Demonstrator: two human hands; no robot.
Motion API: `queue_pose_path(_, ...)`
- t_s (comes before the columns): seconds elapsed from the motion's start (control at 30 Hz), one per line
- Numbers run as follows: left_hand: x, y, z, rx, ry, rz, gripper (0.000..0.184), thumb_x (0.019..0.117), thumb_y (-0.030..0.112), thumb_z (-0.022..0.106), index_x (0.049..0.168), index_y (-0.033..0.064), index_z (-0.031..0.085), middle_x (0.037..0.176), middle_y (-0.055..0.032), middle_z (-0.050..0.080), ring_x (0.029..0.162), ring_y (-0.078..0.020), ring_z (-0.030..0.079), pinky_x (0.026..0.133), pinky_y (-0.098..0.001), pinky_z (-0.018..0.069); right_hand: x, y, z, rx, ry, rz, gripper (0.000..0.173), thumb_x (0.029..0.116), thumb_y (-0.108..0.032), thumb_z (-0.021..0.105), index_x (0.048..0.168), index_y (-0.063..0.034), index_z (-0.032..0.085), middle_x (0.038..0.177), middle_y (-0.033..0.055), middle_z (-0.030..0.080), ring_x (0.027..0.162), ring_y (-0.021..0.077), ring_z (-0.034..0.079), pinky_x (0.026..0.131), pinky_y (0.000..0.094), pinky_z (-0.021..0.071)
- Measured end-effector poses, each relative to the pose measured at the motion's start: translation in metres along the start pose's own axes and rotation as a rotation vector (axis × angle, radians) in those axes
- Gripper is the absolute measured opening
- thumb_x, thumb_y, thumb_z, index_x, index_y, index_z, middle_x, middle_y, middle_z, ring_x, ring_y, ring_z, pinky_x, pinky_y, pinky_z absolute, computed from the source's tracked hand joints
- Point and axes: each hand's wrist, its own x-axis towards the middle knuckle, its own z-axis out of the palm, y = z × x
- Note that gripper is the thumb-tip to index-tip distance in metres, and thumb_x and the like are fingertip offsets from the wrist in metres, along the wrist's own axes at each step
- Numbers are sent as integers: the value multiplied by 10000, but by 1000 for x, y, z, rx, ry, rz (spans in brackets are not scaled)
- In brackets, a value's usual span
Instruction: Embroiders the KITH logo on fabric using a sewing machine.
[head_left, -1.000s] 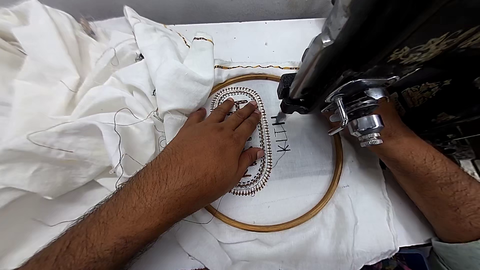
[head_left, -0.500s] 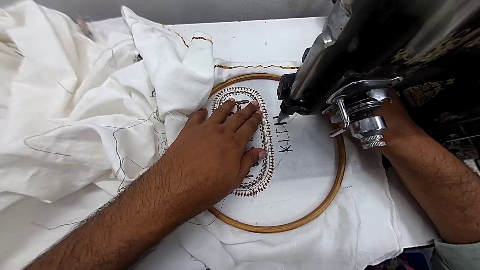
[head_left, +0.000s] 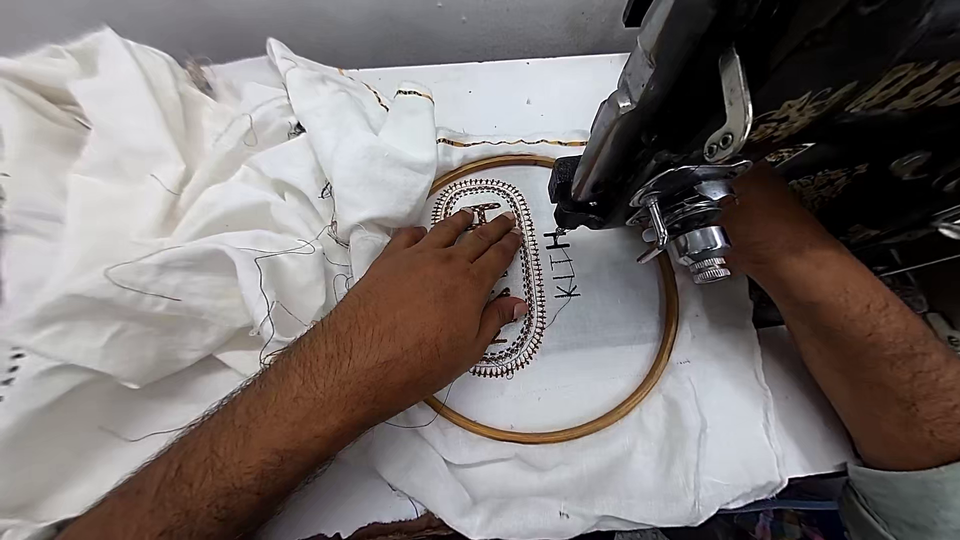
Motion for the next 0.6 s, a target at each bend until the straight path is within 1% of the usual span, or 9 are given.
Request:
queue_pose_path(0.03,1,0,2,-6,4,-4,652,1066,551,288,1557,163,471,1624,-24,430,1503,-301,385,1140,-568,374,0,1,1,-2,16,-5,244,966,-157,662,969,87,642,937,233,639,887,271,604,796,461,457)
queue_pose_path(0.1,4,0,4,-20,7,-15,657,1074,549,258,1576,167,442,1636,-23,411,1523,-304,351,1165,-587,340,-2,1,3,7,49,-9,271,986,-154,627,1010,116,642,998,278,645,947,308,616,842,481,458)
queue_pose_path(0.13,5,1,5,-25,4,-23,661,1075,550,247,1583,169,430,1643,-21,400,1531,-304,336,1171,-596,325,-3,2,5,12,66,-9,271,991,-150,624,1012,119,642,1004,282,644,954,310,615,848,479,456)
queue_pose_path(0.2,6,1,6,-24,7,-27,664,1074,548,242,1589,168,421,1648,-22,390,1530,-308,336,1164,-603,323,-3,5,8,24,91,-21,279,987,-166,623,1003,112,642,992,271,641,947,297,611,844,469,450)
queue_pose_path(0.27,6,-1,6,-25,11,-25,662,1074,552,250,1586,171,427,1650,-16,388,1530,-302,338,1167,-604,322,-2,12,12,17,131,-80,292,982,-203,633,995,88,657,961,256,658,918,295,632,827,464,470)
queue_pose_path(0.33,6,-1,6,-22,10,-28,658,1073,551,251,1584,176,429,1648,-14,391,1530,-299,338,1166,-603,322,-3,13,13,36,134,-90,295,986,-205,633,1024,86,655,975,258,657,935,299,635,843,473,475)
queue_pose_path(0.4,6,-2,6,-21,12,-28,659,1074,549,250,1587,173,425,1650,-13,388,1533,-299,332,1168,-604,318,-4,13,14,44,147,-91,297,983,-209,625,1027,84,649,971,248,653,931,284,633,834,455,476)
queue_pose_path(0.53,6,-2,7,-18,21,-37,654,1074,542,245,1577,172,439,1646,-14,395,1531,-300,335,1170,-608,316,-3,13,16,26,161,-119,327,998,-223,611,1053,97,647,1011,280,657,966,329,640,861,477,480)
queue_pose_path(0.6,6,0,6,-19,15,-39,660,1074,541,244,1580,161,434,1647,-21,393,1530,-308,336,1166,-613,317,-3,13,14,4,152,-134,309,996,-193,615,1043,111,645,1009,299,655,965,352,643,863,492,479)
